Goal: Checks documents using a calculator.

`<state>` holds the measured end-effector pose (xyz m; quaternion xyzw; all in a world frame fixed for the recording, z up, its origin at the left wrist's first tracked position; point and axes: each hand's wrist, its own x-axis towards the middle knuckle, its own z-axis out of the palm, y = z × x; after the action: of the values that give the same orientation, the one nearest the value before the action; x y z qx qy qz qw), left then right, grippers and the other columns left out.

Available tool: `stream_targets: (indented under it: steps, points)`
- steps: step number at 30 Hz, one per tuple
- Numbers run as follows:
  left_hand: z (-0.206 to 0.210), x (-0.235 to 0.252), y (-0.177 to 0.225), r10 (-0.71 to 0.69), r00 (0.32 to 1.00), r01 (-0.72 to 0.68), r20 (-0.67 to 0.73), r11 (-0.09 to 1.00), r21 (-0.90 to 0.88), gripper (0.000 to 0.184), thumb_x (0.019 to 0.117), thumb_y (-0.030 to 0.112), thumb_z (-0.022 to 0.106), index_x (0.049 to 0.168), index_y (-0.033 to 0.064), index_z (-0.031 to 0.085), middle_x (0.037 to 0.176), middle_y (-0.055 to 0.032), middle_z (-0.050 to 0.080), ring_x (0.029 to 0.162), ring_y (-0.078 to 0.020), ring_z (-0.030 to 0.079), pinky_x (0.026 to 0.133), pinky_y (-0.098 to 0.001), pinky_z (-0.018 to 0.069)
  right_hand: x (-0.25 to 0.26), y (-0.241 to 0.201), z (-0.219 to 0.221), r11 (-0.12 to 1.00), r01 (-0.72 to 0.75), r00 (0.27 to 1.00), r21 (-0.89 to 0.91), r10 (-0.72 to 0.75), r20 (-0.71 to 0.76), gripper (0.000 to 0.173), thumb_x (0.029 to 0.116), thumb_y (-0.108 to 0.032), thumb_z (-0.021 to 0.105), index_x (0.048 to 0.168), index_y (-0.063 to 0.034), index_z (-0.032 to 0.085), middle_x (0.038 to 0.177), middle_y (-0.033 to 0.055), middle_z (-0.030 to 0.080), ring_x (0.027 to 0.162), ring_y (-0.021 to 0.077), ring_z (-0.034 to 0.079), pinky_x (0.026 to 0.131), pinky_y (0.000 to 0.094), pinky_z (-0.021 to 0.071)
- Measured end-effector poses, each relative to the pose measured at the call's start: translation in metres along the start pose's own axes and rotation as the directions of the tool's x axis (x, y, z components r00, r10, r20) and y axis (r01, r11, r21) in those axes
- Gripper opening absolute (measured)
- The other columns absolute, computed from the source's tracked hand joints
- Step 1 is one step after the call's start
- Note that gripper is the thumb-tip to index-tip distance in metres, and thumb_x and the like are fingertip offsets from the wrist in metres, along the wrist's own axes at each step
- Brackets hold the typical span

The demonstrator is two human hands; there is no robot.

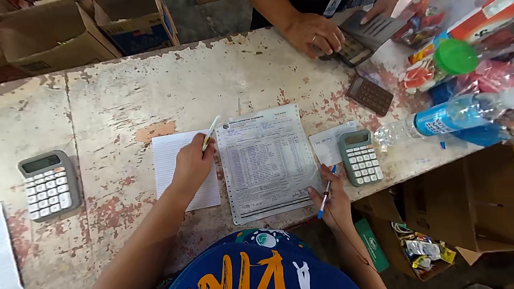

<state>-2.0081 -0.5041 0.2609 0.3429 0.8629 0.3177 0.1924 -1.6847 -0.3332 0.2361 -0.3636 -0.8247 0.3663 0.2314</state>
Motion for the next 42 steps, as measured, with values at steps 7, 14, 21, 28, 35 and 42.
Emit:
stream_targets:
  steps: [7,14,21,28,35,42]
  points:
    - [0.014,-0.064,-0.004,0.010,0.997,0.002,0.077,0.988,-0.152,0.031,0.1067,0.025,0.047,0.120,0.0030,0.063,0.101,-0.0101,0.073,0.086,-0.0162,0.074,0.075,-0.0377,0.0630,-0.005,-0.009,0.006,0.999,0.005,0.999,0.037,-0.007,0.042,0.060,0.0931,-0.035,0.071,0.135,0.0066,0.057,0.146,0.0275,0.054,0.132,0.0218,0.059,0.097,0.0293,0.0543]
    - [0.017,-0.072,-0.006,-0.004,0.999,0.021,0.053,0.943,-0.332,0.027,0.1060,0.022,0.050,0.120,0.0032,0.063,0.105,-0.0074,0.073,0.089,-0.0100,0.074,0.073,-0.0292,0.0643,-0.003,-0.018,-0.005,0.987,-0.029,0.998,0.155,0.020,0.062,0.060,0.0946,-0.031,0.068,0.137,0.0091,0.053,0.145,0.0242,0.055,0.130,0.0203,0.059,0.101,0.0313,0.0537]
    - [0.022,-0.067,-0.022,0.178,0.965,-0.178,-0.193,0.984,0.017,0.028,0.1023,0.022,0.052,0.112,-0.0004,0.067,0.096,-0.0131,0.065,0.069,-0.0155,0.059,0.062,-0.0300,0.0515,0.025,0.025,-0.042,0.888,-0.111,0.980,-0.447,0.022,-0.200,0.074,0.0889,-0.047,0.070,0.140,0.0042,0.054,0.153,0.0302,0.044,0.145,0.0535,0.035,0.113,0.0694,0.0297]
    - [0.031,-0.064,-0.036,0.293,0.911,-0.321,-0.290,0.946,-0.054,0.037,0.1090,0.028,0.044,0.119,-0.0051,0.059,0.083,-0.0102,0.060,0.067,-0.0102,0.054,0.063,-0.0223,0.0479,0.041,0.048,-0.062,0.849,-0.220,0.970,-0.480,0.137,-0.202,0.089,0.0775,-0.048,0.080,0.144,0.0030,0.050,0.158,0.0300,0.037,0.146,0.0515,0.034,0.116,0.0682,0.0253]
    - [0.036,-0.063,-0.038,0.508,0.800,-0.533,-0.320,0.846,0.014,0.025,0.1059,0.024,0.051,0.111,0.0025,0.063,0.104,-0.0153,0.061,0.094,-0.0174,0.061,0.083,-0.0257,0.0525,0.046,0.037,-0.056,0.920,-0.262,0.950,-0.292,0.192,-0.247,0.083,0.0783,-0.035,0.080,0.143,0.0053,0.049,0.154,0.0272,0.044,0.137,0.0465,0.046,0.107,0.0604,0.0416]
    - [0.045,-0.066,-0.023,0.615,0.772,-0.601,-0.163,0.789,0.129,0.019,0.0955,0.023,0.059,0.097,0.0085,0.072,0.080,-0.0100,0.065,0.070,-0.0230,0.064,0.057,-0.0331,0.0514,0.031,0.015,-0.001,0.919,-0.108,0.978,-0.379,0.030,-0.204,0.077,0.0793,-0.046,0.075,0.137,0.0021,0.057,0.154,0.0260,0.046,0.140,0.0521,0.041,0.108,0.0711,0.0309]
